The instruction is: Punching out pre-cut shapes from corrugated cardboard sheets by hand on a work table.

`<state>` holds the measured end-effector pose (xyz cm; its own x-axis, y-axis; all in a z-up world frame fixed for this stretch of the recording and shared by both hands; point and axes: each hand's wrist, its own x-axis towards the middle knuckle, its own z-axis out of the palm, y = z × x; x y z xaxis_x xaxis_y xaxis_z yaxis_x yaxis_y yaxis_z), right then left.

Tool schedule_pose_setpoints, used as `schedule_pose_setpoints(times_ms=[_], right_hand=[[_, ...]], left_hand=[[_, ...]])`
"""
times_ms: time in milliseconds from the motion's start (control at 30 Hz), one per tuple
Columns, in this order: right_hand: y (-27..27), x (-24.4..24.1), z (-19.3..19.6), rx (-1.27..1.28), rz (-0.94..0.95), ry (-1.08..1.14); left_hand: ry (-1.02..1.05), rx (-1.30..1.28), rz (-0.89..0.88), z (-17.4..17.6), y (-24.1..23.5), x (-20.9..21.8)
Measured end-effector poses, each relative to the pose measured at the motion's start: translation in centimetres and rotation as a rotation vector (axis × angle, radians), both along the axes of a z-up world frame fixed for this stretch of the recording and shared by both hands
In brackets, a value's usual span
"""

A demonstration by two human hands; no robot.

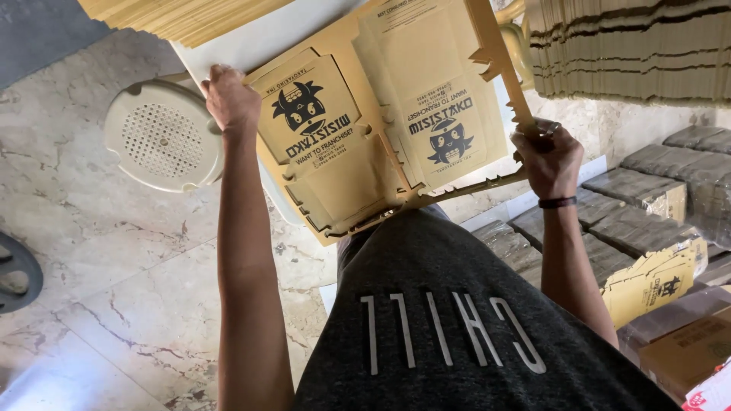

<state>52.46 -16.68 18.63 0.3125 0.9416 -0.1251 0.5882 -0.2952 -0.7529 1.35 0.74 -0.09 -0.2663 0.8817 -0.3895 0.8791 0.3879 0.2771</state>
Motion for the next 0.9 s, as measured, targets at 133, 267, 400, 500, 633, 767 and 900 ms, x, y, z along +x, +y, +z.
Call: schedule_pose_setpoints(times_ms=[133,267,400,500,633,767,900], right_hand=[[2.3,2.9,-5.5,-0.482,-0.032,-0.123],[5.2,4.4,-9.4,-0.871,0.035,0.035],[8.3,4.2,-9.6,-0.878,0.163,-0.024],[10.1,4.7,-11.5,-0.568,0.081,0.196],[12.3,2.7,-10.9,-0.402,0.366,0.086],[14.8,-2.8,-6.0,-0.738,0.563,-0.434],[14.9,-0.8,-12.5,-0.645,0.645,-0.744]], left_hand=[[-0.025,-0.024,0.026,0.9,-0.1,0.2],[-0.034,0.025,0.03,1.0,-0.3,0.4],[0.003,0.013,-0.01,-0.3,-0.1,-0.2],[0.0,0.0,-0.018,0.0,0.0,-0.1],[0.012,-0.03,-0.03,0.3,0.0,0.0],[0.004,0.024,-0.022,-0.2,-0.1,-0.1],[0.009,0.045,-0.025,-0.5,0.0,-0.3]])
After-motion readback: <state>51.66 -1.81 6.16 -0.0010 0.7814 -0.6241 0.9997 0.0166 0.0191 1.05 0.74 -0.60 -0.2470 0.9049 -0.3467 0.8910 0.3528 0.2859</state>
